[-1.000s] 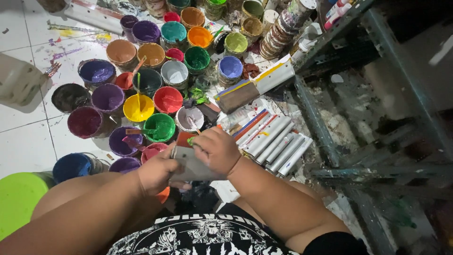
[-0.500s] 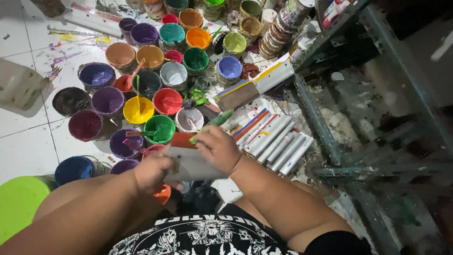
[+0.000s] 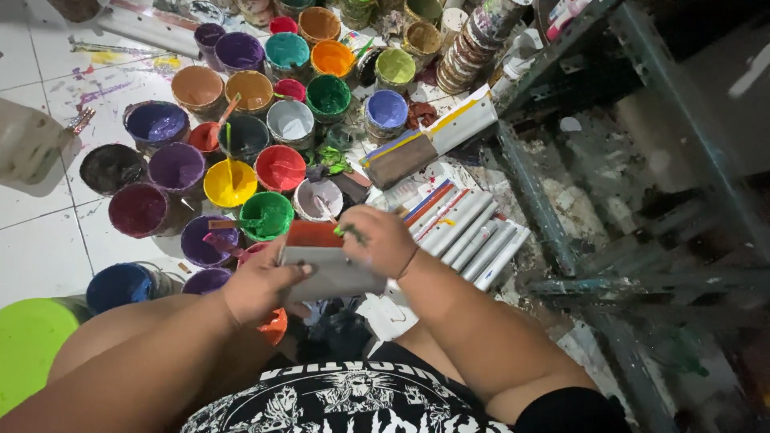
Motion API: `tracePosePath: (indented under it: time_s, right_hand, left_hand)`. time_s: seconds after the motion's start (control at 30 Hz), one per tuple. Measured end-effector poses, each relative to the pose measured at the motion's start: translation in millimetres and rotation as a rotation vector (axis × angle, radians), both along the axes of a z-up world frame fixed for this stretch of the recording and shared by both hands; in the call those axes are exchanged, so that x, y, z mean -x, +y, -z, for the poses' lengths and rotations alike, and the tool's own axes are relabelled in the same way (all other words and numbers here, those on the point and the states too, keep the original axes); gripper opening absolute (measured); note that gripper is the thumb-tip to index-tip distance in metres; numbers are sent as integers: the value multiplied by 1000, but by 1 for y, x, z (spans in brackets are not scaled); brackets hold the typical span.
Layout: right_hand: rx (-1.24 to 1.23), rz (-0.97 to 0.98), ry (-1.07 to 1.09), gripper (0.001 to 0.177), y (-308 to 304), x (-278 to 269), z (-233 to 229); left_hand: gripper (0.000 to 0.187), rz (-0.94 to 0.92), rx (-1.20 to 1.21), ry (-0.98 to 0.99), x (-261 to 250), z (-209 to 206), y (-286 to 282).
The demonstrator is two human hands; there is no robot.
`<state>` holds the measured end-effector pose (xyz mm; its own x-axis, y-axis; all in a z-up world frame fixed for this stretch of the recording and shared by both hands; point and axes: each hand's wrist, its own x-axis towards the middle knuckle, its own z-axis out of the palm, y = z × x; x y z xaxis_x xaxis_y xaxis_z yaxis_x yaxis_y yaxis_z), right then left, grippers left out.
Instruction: Cleaning ink from a screen printing squeegee using a cloth
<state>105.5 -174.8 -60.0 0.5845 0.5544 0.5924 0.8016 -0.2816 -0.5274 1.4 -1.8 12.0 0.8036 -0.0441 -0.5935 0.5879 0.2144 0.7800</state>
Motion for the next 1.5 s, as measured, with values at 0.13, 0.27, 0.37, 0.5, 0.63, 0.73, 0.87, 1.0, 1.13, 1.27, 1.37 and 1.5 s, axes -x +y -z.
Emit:
tracePosePath:
  time_s: [0.13, 0.27, 0.37, 0.5, 0.63, 0.73, 0.87, 1.0, 1.13, 1.27, 1.37, 1.5]
  right_hand:
    - [161, -10, 338, 12, -26, -13, -12]
    - [130, 3, 361, 12, -26, -6, -14]
    - [17, -53, 327, 11, -20, 8, -20]
    - [-76, -155, 344, 13, -15, 28, -54]
    - [-79, -181, 322, 11, -24, 32, -54]
    - [-115, -232, 358, 13, -35, 24, -57]
    - [-58, -238, 367, 17, -52, 13, -63]
    - [45, -238, 400, 17, -62, 14, -76]
    - [74, -221, 488, 20, -78, 6, -59]
    - [191, -148, 537, 23, -105, -17, -39]
    - [122, -100, 484, 20, -113, -24, -41]
    - [96, 209, 274, 19, -109, -27, -27]
  left_hand:
    - [50, -41, -35, -14, -4, -13, 8]
    - [45, 86, -85, 1, -6, 2, 10]
    - [47, 218, -171, -11, -6, 6, 2]
    - [54, 472, -495, -147, -3, 35, -11]
    - [46, 501, -618, -231, -10, 38, -22]
    - [52, 432, -610, -413, -7, 47, -19]
    - [51, 336, -477, -540, -6, 48, -21]
    - [46, 327, -385, -595, -7, 41, -23]
    - [43, 358, -353, -679, -13, 22, -26]
    - [47, 354, -281, -798, -12, 10, -20]
    - [47, 330, -216, -923, -15, 7, -17]
    - [44, 363, -304, -1263, -23, -7, -18]
